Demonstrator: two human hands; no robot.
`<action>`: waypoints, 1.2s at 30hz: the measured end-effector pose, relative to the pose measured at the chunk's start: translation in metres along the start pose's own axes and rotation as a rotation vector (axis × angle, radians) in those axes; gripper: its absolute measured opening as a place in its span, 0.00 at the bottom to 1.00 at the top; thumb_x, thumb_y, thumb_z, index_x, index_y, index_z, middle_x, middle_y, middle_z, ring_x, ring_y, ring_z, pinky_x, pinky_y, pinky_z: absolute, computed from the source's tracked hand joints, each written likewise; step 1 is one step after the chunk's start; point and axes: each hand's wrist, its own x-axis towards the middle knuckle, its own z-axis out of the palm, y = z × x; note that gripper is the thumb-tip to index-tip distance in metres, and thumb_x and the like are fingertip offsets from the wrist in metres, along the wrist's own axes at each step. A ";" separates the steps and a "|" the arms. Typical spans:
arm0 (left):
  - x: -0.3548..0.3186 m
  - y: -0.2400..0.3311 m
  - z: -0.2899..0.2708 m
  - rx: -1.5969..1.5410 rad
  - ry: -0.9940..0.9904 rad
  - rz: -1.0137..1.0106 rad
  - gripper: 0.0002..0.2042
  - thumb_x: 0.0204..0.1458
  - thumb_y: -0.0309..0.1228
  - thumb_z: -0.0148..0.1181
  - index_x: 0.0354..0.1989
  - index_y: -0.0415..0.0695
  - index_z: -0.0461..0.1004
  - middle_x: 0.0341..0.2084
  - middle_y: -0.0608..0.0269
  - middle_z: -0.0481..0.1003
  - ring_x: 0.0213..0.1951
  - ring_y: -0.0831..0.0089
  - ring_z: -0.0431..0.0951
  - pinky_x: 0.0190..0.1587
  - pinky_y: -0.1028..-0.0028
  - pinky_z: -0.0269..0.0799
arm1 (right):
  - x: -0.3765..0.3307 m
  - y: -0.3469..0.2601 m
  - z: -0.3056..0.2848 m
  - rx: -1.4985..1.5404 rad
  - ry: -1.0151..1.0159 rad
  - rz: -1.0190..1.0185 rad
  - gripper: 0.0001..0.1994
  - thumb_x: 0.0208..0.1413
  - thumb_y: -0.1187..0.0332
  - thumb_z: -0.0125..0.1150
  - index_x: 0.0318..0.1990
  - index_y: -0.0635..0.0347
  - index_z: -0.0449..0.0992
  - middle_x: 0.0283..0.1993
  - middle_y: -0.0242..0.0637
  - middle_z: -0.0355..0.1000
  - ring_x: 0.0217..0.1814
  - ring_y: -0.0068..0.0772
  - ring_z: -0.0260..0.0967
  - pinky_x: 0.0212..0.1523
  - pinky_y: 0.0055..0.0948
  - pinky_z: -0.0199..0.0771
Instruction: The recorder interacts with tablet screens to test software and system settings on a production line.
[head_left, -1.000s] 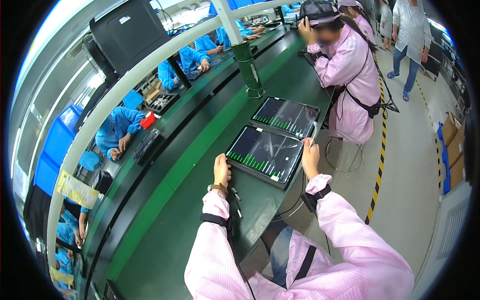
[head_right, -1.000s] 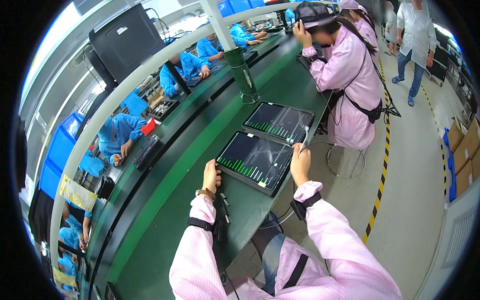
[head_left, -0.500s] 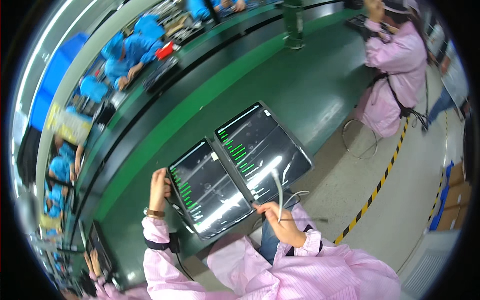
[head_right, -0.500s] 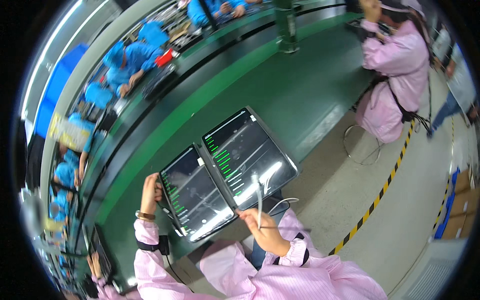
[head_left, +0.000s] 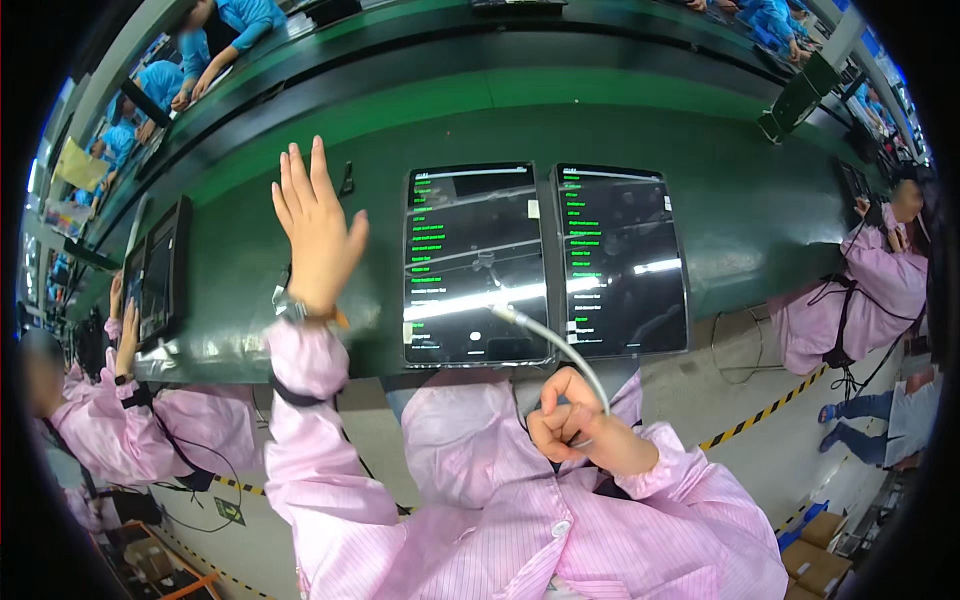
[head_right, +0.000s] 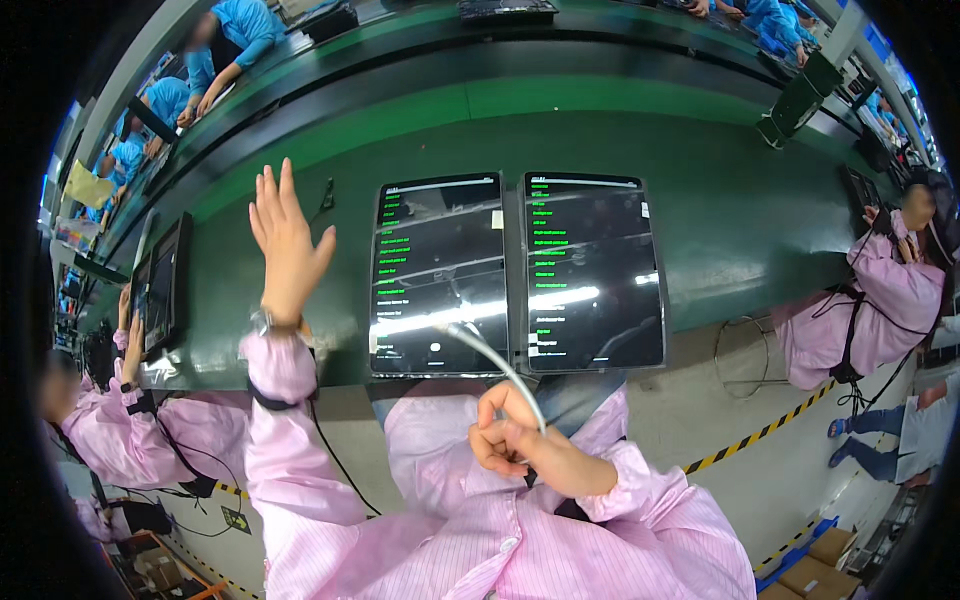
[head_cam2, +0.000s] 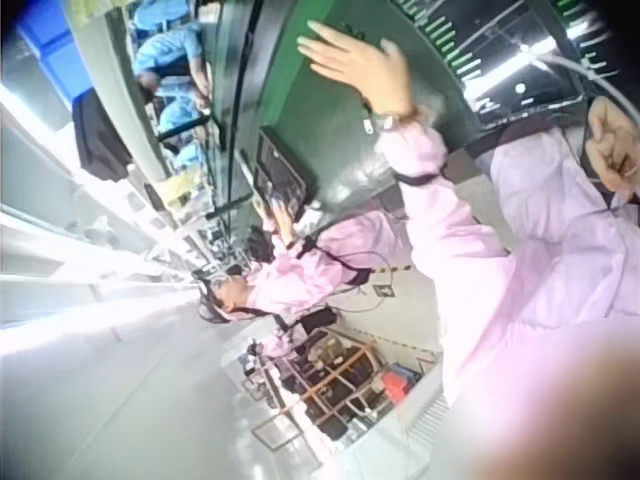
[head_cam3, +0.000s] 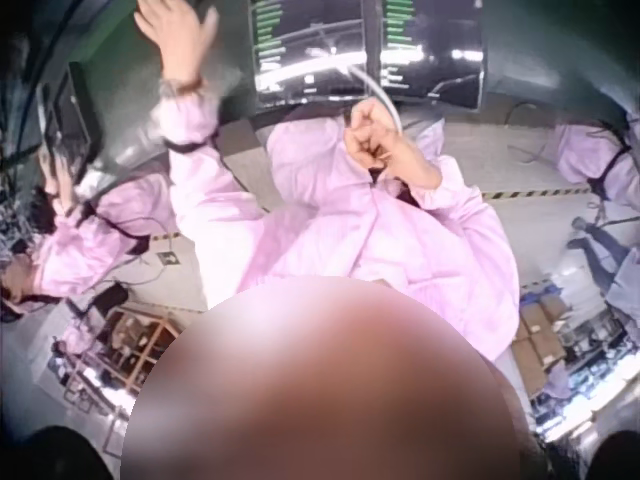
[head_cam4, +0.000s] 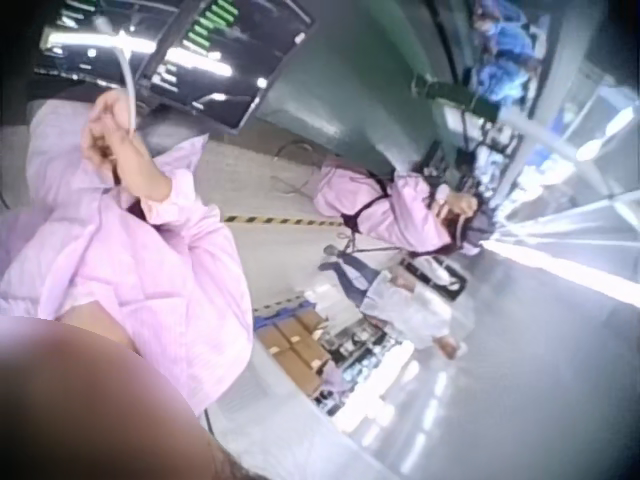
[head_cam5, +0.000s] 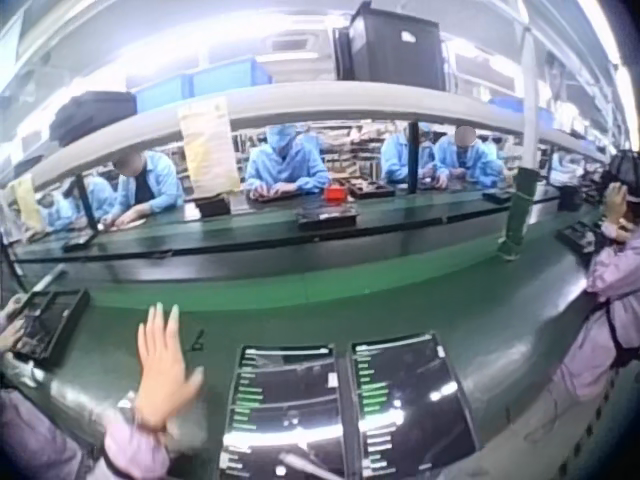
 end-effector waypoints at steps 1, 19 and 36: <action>-0.010 0.023 -0.011 -0.220 0.089 0.022 0.37 0.44 0.27 0.60 0.64 0.38 0.49 0.61 0.41 0.54 0.65 0.48 0.50 0.65 0.54 0.44 | 0.000 -0.002 -0.004 0.182 -0.118 0.018 0.11 0.66 0.55 0.35 0.44 0.52 0.53 0.25 0.31 0.55 0.23 0.18 0.49 0.24 0.19 0.48; -0.182 0.127 -0.101 -1.485 -0.543 -0.095 0.05 0.51 0.23 0.59 0.30 0.33 0.76 0.34 0.46 0.78 0.39 0.56 0.80 0.43 0.65 0.75 | -0.038 0.021 -0.021 -1.262 -0.102 -0.095 0.24 0.57 0.55 0.52 0.52 0.67 0.68 0.56 0.43 0.65 0.53 0.44 0.65 0.53 0.38 0.66; -0.181 0.017 -0.167 -2.236 0.069 -0.278 0.11 0.62 0.35 0.41 0.31 0.43 0.64 0.09 0.71 0.62 0.09 0.83 0.54 0.16 0.81 0.51 | -0.177 -0.018 -0.053 -0.779 1.207 -0.169 0.23 0.65 0.45 0.36 0.29 0.55 0.63 0.15 0.25 0.52 0.13 0.16 0.47 0.15 0.18 0.47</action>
